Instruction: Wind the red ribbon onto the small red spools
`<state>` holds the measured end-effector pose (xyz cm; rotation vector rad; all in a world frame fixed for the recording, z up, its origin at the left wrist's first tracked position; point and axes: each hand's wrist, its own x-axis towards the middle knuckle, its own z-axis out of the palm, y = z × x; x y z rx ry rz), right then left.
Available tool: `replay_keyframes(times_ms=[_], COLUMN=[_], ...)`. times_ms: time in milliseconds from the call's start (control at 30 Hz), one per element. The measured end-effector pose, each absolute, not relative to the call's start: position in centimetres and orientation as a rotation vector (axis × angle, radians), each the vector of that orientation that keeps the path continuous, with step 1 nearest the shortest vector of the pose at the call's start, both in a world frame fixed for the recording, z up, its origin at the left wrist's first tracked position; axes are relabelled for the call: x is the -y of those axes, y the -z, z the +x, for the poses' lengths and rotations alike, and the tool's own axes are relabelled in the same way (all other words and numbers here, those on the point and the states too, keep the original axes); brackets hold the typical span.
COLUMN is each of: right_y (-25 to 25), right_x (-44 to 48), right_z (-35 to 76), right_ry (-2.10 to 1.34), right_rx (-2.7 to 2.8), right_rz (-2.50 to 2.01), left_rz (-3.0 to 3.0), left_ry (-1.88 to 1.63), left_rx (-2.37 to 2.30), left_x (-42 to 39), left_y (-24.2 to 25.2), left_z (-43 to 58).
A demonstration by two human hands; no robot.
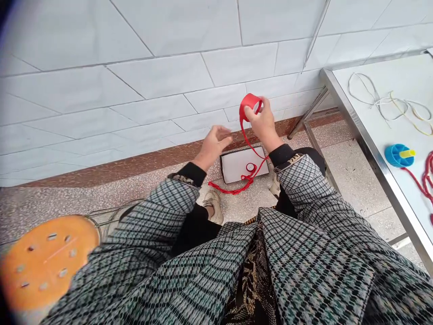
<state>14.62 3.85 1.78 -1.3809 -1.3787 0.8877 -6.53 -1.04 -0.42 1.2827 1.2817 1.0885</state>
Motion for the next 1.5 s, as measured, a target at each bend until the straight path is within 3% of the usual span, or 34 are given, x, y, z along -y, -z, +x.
replay_keyframes(times_ms=[133, 567, 933, 1500], right_y=[-2.7, -3.7, -2.6, -1.6], right_x=[-3.2, -2.9, -3.4, -3.6], right_z=[12.0, 10.1, 11.7, 13.1], right_ry=[-0.814, -0.868, -0.929, -0.882], right_rx=[1.342, 1.272, 1.214, 1.395], right_rz=[-1.487, -1.524, -1.518, -1.48], left_rz=[1.157, 1.016, 0.633, 0.604], left_ry=[-1.336, -1.441, -1.067, -1.087], left_rx=[-1.19, -1.133, -0.746, -0.584], left_x=[1.5, 0.4, 2.2, 2.3], left_y=[0.0, -0.6, -3.3, -2.7], left_z=[-1.3, -1.3, -3.4, -3.3])
